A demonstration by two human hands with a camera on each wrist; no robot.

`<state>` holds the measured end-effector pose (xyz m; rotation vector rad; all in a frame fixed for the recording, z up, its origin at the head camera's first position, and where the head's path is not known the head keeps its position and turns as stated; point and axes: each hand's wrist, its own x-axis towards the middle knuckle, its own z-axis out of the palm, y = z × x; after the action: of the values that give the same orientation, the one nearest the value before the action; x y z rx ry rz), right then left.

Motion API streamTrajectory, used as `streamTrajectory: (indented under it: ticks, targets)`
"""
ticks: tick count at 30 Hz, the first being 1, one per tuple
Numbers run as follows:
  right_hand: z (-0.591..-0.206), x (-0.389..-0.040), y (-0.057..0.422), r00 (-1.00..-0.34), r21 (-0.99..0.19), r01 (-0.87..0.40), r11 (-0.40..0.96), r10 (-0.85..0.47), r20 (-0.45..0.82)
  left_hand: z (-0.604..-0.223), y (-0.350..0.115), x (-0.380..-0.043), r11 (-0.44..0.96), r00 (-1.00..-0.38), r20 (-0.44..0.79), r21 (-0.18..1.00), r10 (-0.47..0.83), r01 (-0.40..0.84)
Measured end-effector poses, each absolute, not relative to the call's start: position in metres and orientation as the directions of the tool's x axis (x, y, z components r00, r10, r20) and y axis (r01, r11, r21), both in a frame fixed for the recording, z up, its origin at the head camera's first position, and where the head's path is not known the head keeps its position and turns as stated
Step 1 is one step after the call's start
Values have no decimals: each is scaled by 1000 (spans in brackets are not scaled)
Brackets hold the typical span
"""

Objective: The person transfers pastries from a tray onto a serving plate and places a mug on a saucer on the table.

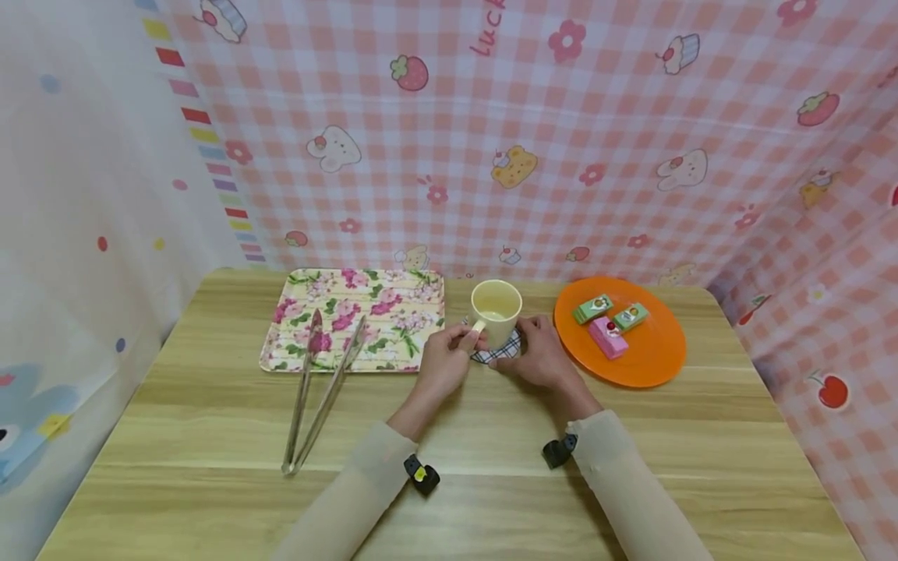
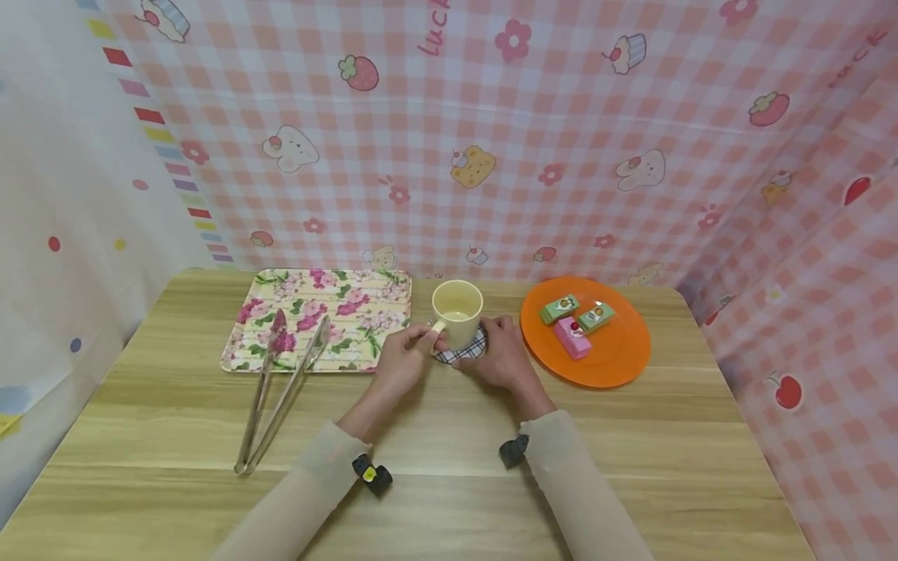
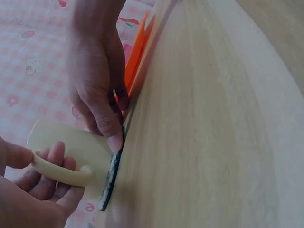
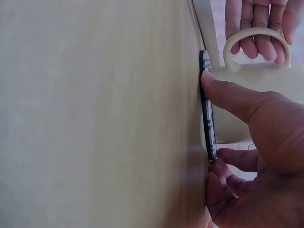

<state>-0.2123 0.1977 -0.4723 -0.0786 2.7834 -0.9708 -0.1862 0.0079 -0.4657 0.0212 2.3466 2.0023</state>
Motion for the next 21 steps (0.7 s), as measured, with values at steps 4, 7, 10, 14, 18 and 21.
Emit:
streamTrajectory:
  ticks: [4,7,10,14,18,21]
  targets:
    - [-471,-210,198,-981,-628,14,778,-111,-160,-462,3,-182,150,-999,-19,989,36,-14]
    - [-471,-208,198,-981,-642,18,767,-111,-159,-460,-4,-179,147,-999,-8,989,39,-2]
    - [-471,-207,200,-983,-662,8,749,-117,-145,-456,-13,-178,166,-999,15,986,49,23]
    - [-469,-204,204,-982,-699,0,715,-131,-133,-450,-27,-176,190,-997,51,980,62,62]
    - [-464,-199,210,-980,-724,-5,690,-149,-134,-443,-43,-173,211,-993,82,972,86,99]
    - [-459,-195,215,-981,-740,-21,673,-158,-116,-437,-56,-172,280,-987,119,949,109,145]
